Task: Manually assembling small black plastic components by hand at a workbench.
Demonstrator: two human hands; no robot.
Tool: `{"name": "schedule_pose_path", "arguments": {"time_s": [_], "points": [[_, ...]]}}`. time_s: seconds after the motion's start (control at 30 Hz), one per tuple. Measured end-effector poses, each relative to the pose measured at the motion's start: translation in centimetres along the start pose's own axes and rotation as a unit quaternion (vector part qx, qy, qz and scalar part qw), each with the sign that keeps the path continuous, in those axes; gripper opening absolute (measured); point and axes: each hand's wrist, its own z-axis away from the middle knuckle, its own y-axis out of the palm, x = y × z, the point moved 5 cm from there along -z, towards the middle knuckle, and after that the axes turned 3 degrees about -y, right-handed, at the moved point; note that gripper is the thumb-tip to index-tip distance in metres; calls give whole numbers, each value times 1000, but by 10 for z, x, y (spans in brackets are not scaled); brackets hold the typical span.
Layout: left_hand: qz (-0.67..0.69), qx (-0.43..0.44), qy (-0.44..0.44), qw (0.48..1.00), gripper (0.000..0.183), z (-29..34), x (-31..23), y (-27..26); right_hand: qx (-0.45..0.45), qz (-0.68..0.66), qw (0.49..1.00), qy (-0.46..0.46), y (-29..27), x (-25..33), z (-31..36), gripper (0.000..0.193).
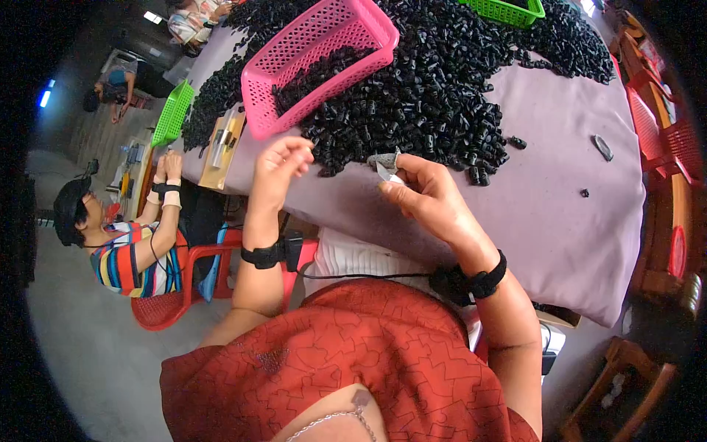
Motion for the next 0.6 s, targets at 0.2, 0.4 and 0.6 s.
{"name": "schedule_pose_path", "arguments": {"time_s": [0.2,0.4,0.6], "points": [[-228,0,-4,974,7,14,11,14,-8,-5,1000,-1,1,-2,-2,14],[-287,-4,58,956,13,19,-2,20,1,22,1000,13,-1,-5,-1,15],[-300,3,69,952,13,23,-5,26,11,35,999,4,2,1,2,12]]}}
